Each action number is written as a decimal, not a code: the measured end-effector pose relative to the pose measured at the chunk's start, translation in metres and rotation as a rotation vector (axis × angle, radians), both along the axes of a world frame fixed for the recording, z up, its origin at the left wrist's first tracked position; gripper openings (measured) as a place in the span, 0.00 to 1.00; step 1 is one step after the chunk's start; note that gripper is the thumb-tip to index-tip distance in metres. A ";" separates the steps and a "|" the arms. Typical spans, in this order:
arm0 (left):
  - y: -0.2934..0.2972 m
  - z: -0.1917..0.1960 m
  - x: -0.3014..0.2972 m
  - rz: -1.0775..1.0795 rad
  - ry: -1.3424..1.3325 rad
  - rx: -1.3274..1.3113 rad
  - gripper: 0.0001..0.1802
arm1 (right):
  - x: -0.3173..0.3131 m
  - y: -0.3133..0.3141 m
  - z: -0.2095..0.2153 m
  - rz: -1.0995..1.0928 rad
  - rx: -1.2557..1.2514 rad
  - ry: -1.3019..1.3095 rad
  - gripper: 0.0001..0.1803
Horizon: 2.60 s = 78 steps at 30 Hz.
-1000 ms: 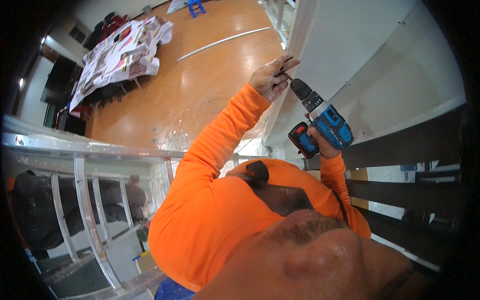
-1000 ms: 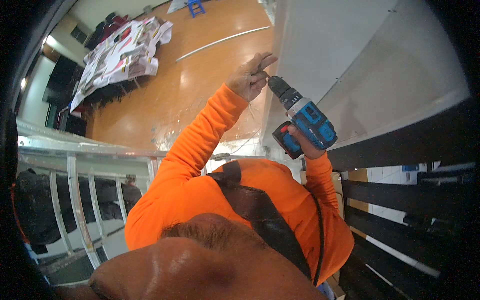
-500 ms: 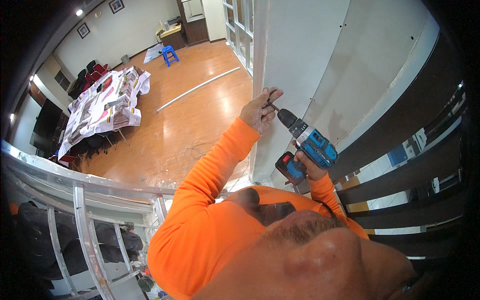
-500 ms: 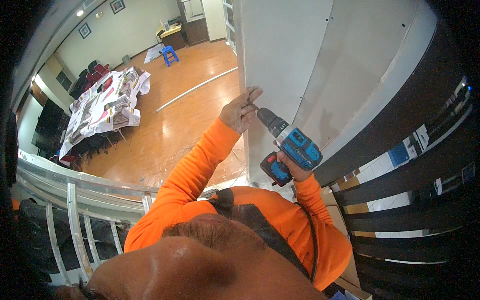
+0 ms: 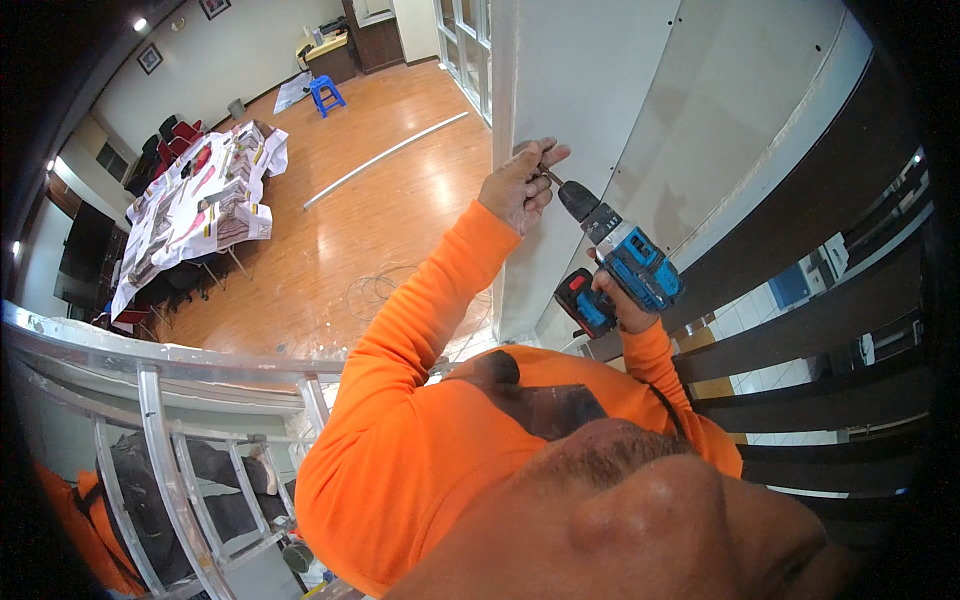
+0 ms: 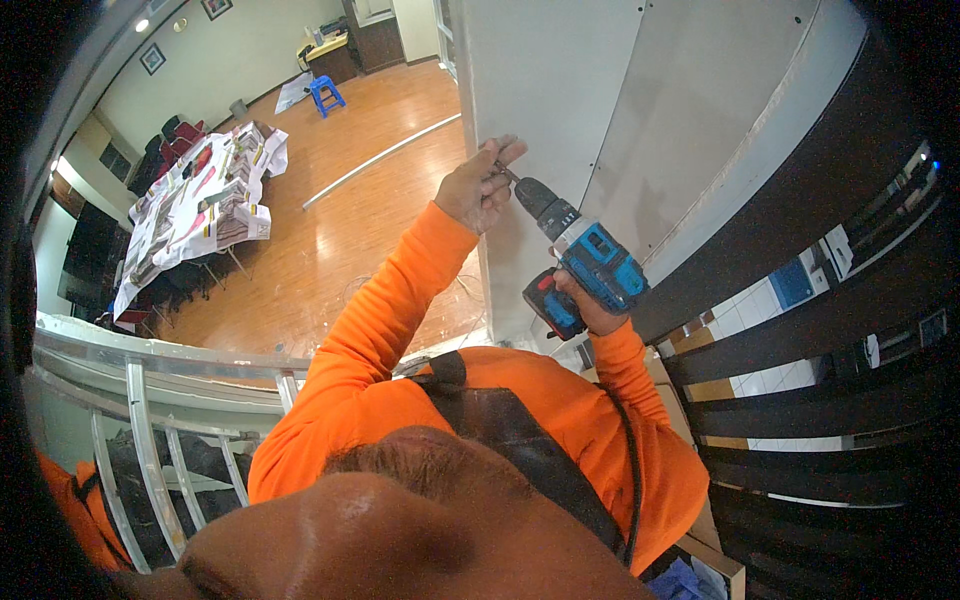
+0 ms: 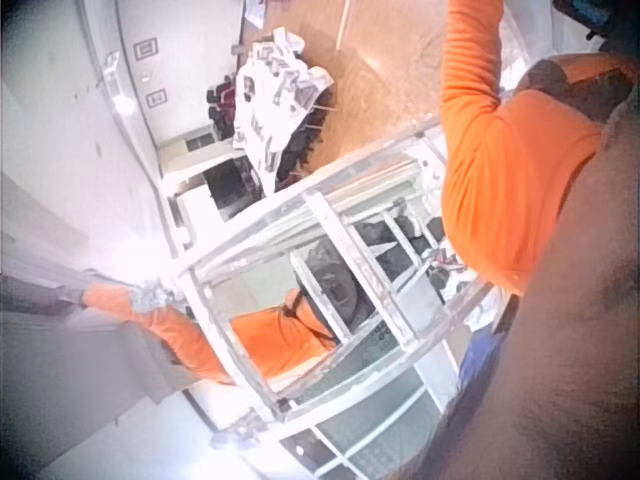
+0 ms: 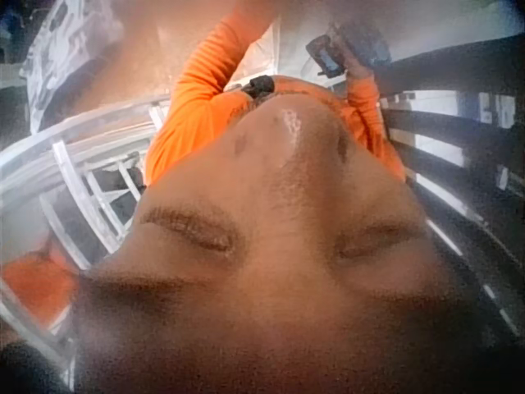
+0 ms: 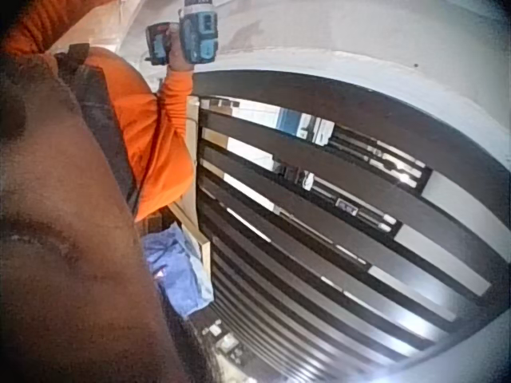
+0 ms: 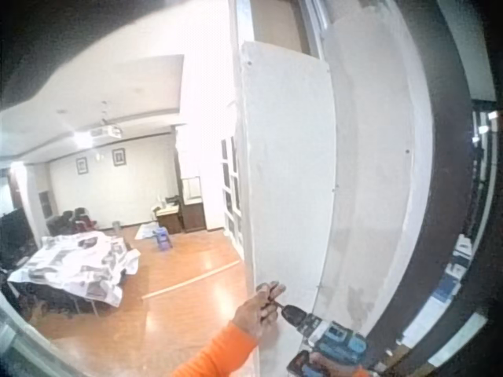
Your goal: The person uses a cordless drill to secure white ceiling panels to the ceiling structure. They repeatedly position screws and drive them into the panels while standing on a ladder. Another person is visible in the background moving around the room.
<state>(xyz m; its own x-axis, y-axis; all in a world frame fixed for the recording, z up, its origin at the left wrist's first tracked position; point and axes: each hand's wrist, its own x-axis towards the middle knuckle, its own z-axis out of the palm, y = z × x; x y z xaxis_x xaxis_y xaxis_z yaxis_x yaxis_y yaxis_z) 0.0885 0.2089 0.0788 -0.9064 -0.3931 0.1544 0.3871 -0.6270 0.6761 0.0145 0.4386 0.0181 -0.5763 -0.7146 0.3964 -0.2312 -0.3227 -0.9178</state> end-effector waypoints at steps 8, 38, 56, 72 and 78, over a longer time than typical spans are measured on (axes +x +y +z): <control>0.011 0.028 -0.008 0.111 -0.079 -0.255 0.31 | -0.003 -0.006 -0.001 -0.203 -0.023 0.321 0.23; -0.018 0.136 -0.050 0.072 0.445 -0.283 0.25 | -0.024 -0.045 0.163 -0.351 -0.199 0.810 0.16; -0.154 0.046 -0.069 1.322 -0.249 -1.175 0.37 | -0.021 -0.049 0.190 -0.499 0.140 1.106 0.17; -0.167 0.028 -0.082 1.202 -0.169 -1.054 0.37 | -0.012 -0.050 0.197 -0.629 0.213 1.169 0.18; -0.168 0.026 -0.088 1.249 -0.072 -1.000 0.36 | -0.017 -0.050 0.201 -0.632 0.219 1.233 0.19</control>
<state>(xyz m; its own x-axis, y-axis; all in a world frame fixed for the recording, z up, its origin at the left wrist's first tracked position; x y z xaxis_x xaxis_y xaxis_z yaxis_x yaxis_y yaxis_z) 0.0002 0.0411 0.1051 -0.1258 -0.6306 0.7658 0.2440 0.7286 0.6400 -0.0021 0.3884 0.2188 -0.1869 -0.5812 0.7920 -0.9653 0.2585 -0.0380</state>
